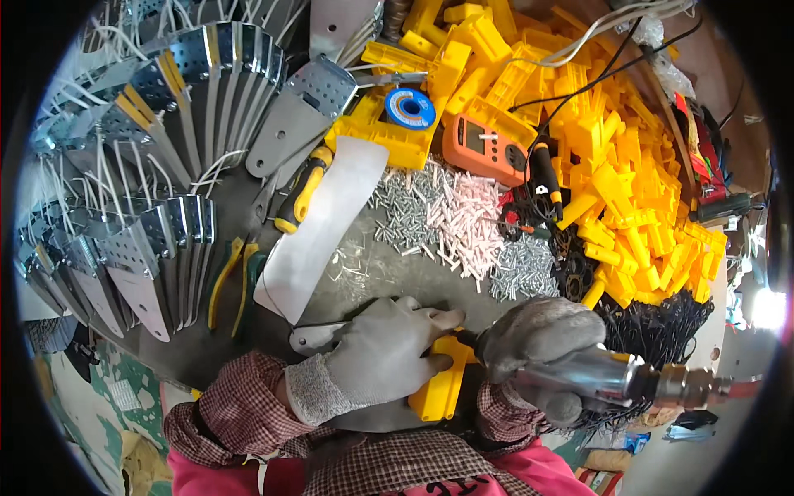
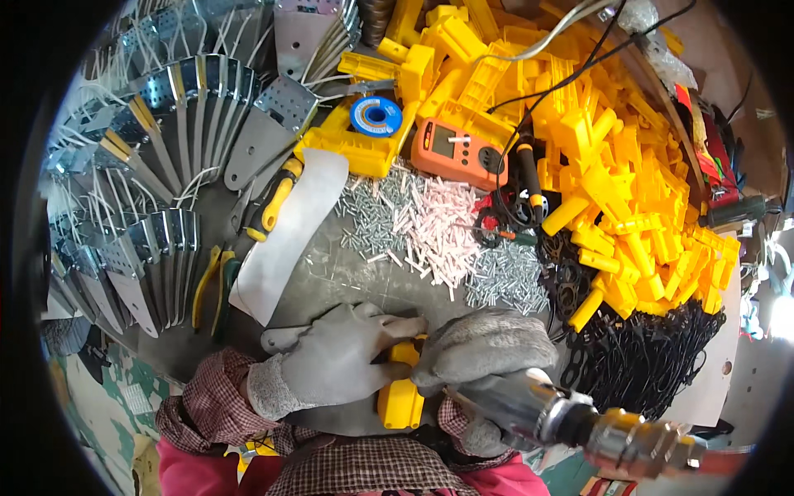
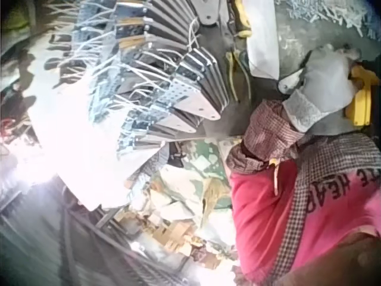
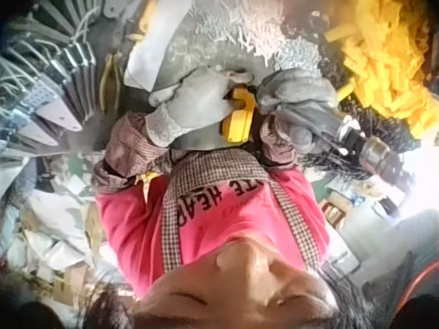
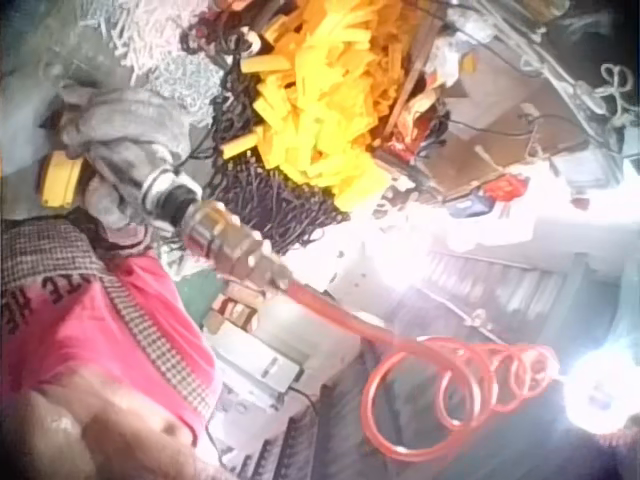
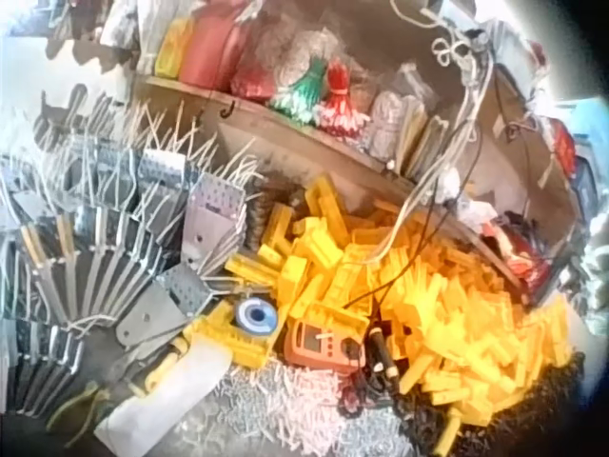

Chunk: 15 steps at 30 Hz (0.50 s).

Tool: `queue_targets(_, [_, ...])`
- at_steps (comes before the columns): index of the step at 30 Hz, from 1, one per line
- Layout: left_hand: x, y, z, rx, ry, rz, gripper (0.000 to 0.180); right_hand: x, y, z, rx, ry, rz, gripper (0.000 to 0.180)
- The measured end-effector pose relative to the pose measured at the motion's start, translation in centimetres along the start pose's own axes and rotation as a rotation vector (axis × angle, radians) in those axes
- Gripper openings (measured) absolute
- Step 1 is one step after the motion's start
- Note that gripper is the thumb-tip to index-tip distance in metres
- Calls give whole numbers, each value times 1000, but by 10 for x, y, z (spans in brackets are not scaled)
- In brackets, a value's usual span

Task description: Assembling yellow plastic and metal components for an electronic device, including screwing and soldering wires.

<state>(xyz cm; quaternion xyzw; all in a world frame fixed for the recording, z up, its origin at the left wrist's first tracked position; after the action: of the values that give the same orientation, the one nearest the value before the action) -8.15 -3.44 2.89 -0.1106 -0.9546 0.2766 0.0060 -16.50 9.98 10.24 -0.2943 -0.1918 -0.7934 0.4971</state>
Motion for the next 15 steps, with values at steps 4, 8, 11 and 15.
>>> queue_targets(4, [-5, 6, 7, 36, 41, -79, 45, -13, -6, 15, 75, 121, -174, 39])
queue_targets(8, [-2, 6, -8, 149, 63, -83, 47, 4, 5, 87, -23, -167, -180, 31])
queue_targets(11, [30, 27, -48, 397, 90, -35, 36, -6, 13, 97, 214, -142, -100, 34])
queue_targets(15, [86, 31, -20, -43, -47, 632, 56, -40, 33, 100, 119, -207, -341, 34])
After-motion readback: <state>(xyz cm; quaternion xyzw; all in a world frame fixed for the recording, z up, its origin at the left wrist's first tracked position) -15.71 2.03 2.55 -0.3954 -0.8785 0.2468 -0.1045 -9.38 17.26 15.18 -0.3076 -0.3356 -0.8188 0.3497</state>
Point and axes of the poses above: each hand's wrist, its own x-axis towards the middle knuckle, its own y-axis out of the palm, z = x × y, the point moved 3 cm from there along x, towards the middle knuckle, and after that the axes turned 5 degrees about -y, right-handed, at the moved point
